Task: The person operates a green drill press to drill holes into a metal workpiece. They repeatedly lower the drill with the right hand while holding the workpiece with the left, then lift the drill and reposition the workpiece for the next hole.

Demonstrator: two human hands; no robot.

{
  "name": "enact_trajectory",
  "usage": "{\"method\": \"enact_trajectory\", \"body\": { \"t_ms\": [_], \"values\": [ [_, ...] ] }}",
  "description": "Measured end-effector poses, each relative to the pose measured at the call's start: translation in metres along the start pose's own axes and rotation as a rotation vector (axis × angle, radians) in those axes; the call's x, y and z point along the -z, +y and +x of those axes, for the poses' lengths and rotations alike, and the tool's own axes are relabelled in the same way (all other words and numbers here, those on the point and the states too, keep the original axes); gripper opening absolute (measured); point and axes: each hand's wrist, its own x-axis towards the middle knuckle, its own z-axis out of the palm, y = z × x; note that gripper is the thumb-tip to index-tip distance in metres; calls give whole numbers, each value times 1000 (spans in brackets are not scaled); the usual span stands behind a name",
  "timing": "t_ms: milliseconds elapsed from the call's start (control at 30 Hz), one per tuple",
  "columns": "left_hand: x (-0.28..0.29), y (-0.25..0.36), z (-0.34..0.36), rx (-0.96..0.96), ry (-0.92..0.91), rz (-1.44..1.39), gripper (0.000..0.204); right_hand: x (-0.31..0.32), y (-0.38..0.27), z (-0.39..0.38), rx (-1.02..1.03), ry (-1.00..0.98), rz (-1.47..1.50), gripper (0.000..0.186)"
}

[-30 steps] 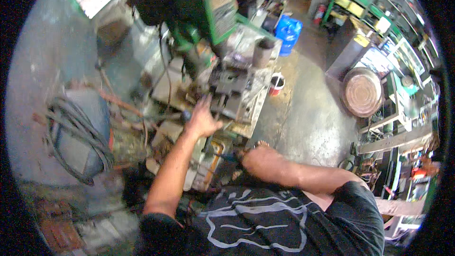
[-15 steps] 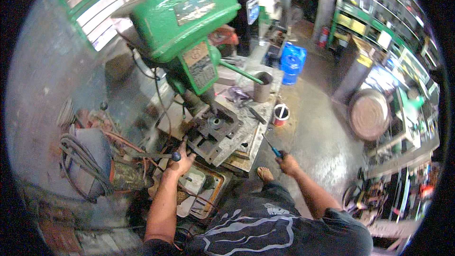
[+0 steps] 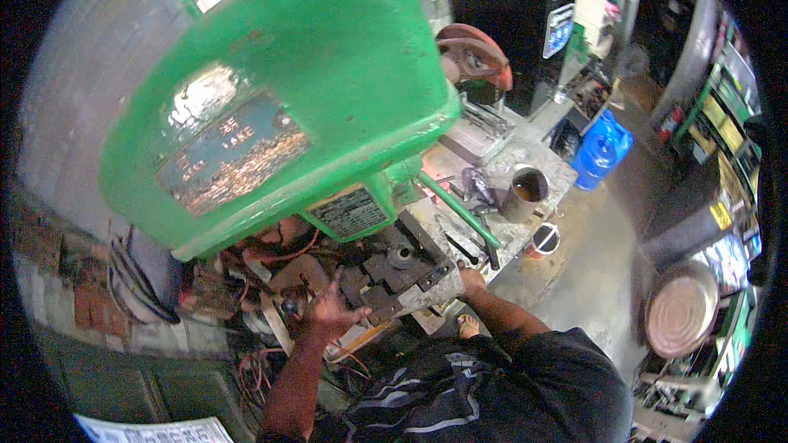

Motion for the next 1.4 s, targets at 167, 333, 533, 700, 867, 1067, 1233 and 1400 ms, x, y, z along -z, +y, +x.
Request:
{"method": "enact_trajectory", "body": {
  "t_ms": [167,333,533,700,867,1067,1233,1400],
  "values": [
    [-8,-9,2,-54,69,55,124,68,29,-11,219,51,-29,23],
    [8,-26,23,-43,-57,-30,123,269,39,-36,105,226,840,44],
    [21,-25,27,-88,-56,-28,120,426,-107,4,175,-193,1542,80],
    [4,-2,1,-40,81,-102,119,486,-187,30,367,261,1724,66],
    [-4,-4,8,-76,174,-33,118,538,-190,3,515,650,1352,56],
    [-6,-8,9,-72,181,65,117,535,-154,-129,558,955,632,44],
    [4,-15,21,-157,145,-34,119,447,-140,-242,403,600,516,36],
    [3,-20,26,-227,213,-53,117,419,-133,-208,413,310,21,36]
  ]
}}
